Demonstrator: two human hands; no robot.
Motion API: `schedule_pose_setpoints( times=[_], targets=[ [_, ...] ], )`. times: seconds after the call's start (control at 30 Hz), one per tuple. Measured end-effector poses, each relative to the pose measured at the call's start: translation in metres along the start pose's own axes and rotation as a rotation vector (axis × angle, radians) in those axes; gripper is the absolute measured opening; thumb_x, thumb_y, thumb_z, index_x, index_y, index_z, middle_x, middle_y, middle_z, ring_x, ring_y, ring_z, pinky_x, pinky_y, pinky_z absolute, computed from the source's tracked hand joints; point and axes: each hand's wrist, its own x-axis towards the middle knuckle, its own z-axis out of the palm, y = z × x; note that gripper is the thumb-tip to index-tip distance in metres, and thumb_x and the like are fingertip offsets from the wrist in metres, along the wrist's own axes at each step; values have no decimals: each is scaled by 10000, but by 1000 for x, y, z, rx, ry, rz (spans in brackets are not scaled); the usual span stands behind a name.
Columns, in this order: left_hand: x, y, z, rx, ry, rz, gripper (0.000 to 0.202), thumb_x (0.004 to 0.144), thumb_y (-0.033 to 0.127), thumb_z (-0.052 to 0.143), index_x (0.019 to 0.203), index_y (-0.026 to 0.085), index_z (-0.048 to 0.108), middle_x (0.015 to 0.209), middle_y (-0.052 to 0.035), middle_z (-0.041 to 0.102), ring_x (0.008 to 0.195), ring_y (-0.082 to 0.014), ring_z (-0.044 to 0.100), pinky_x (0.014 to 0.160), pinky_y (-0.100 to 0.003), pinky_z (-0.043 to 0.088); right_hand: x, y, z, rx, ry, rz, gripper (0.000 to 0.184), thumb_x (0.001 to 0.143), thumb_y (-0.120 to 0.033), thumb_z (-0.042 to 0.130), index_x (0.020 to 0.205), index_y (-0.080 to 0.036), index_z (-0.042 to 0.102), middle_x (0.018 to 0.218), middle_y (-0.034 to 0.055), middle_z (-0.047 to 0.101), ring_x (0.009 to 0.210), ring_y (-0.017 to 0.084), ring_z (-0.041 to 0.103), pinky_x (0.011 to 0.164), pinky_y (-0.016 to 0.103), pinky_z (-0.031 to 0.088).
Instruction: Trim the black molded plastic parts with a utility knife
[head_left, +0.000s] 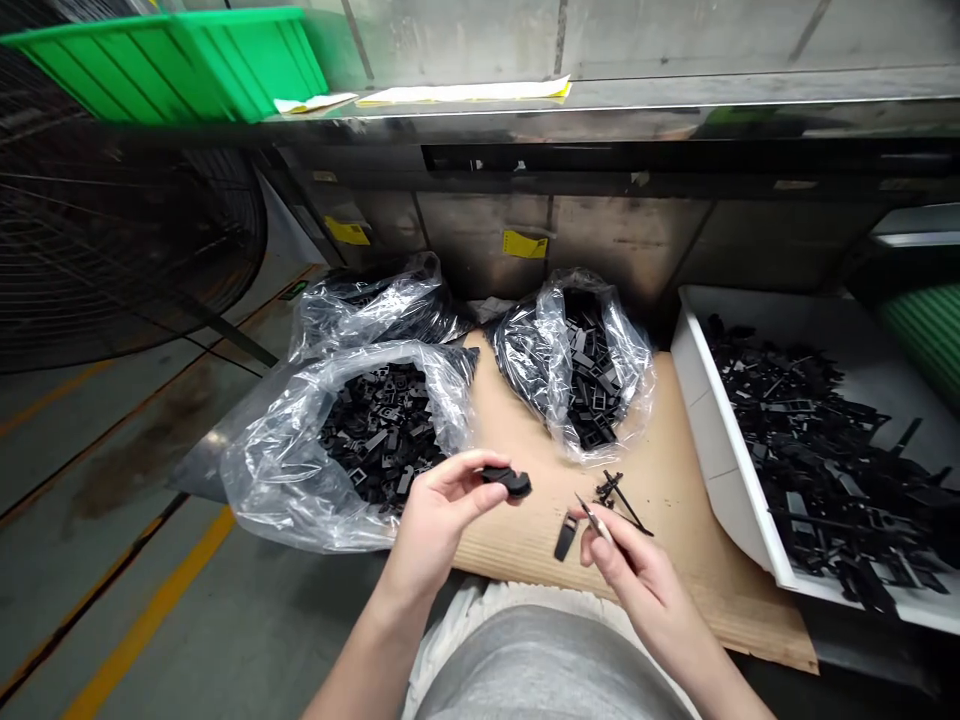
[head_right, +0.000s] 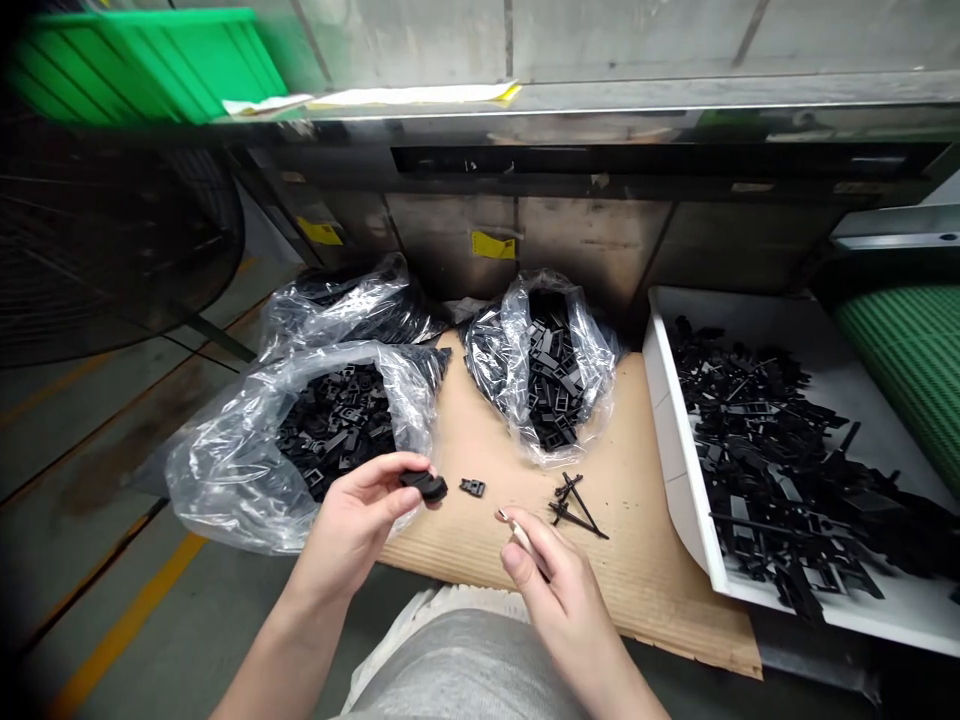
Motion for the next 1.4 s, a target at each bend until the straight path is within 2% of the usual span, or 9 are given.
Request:
schedule_pose_setpoints(
  times=[0.2, 0.37, 0.53, 0.6, 0.7, 0.8, 0.97, 1.13, 1.4],
  targets=[
    [-11, 16, 18, -218, -152, -88, 123, 688, 115, 666, 797, 172, 679, 673, 14, 688, 567, -98, 630, 577, -150, 472, -9, -22, 2, -418, 67, -371, 250, 874, -240, 407, 1085, -223, 539, 826, 30, 560, 754, 139, 537, 659, 239, 413],
    [-16, 15, 24, -278, -138, -122, 131, 684, 115, 672, 805, 162, 682, 656, 4, 687, 546, -96, 622, 574, -159, 471, -4, -23, 11, -401, 75, -409, 223, 874, -207, 412, 1060, -223, 534, 776, 8, 540, 649, 108, 515, 594, 217, 402],
    [-20, 12, 22, -272, -199, -190, 143, 618, 206, 723, 750, 166, 685, 667, -15, 680, 513, -154, 622, 521, -255, 509, 3, -19, 9, -399, 133, -341, 208, 868, -253, 423, 1011, -216, 569, 873, 40, 585, 840, 162, 554, 709, 244, 424],
    [-11, 7, 3, -14, -88, -99, 181, 627, 261, 708, 777, 163, 678, 694, -44, 684, 575, -194, 636, 567, -305, 523, 4, -16, 3, -385, 171, -289, 212, 859, -293, 435, 981, -214, 590, 894, 49, 595, 856, 176, 556, 719, 251, 433],
    [16, -4, -42, 498, 336, 149, 242, 704, 319, 617, 888, 164, 643, 891, -81, 667, 878, -257, 601, 803, -385, 465, 3, -9, -6, -370, 211, -200, 240, 842, -350, 453, 950, -210, 615, 881, 52, 605, 796, 177, 558, 706, 260, 441],
    [41, -21, -71, 654, 426, 193, 219, 718, 288, 579, 886, 157, 631, 1003, -96, 623, 1055, -310, 481, 963, -500, 274, 0, -2, -9, -377, 218, -125, 272, 831, -383, 460, 924, -197, 636, 790, 50, 598, 729, 175, 548, 646, 256, 444],
    [43, -70, -34, 824, -8, 192, 119, 726, 148, 581, 799, 205, 657, 990, -35, 627, 987, -212, 526, 918, -349, 370, -2, -3, -2, -354, 223, -113, 275, 829, -387, 462, 873, -193, 652, 701, 29, 560, 668, 159, 522, 586, 240, 421],
    [39, -110, -3, 888, -213, 92, 119, 746, 143, 603, 864, 132, 609, 1042, -60, 579, 1074, -256, 457, 919, -510, 302, -3, 1, -3, -357, 230, -99, 313, 828, -418, 443, 864, -186, 649, 703, 35, 568, 622, 155, 514, 540, 241, 412],
    [20, -55, 15, 467, -332, -71, 224, 806, 201, 498, 991, 127, 601, 891, -85, 674, 803, -204, 625, 745, -344, 495, -4, 7, -4, -340, 280, -136, 233, 810, -371, 493, 858, -204, 648, 902, 71, 639, 873, 215, 572, 730, 273, 446]
  ],
)
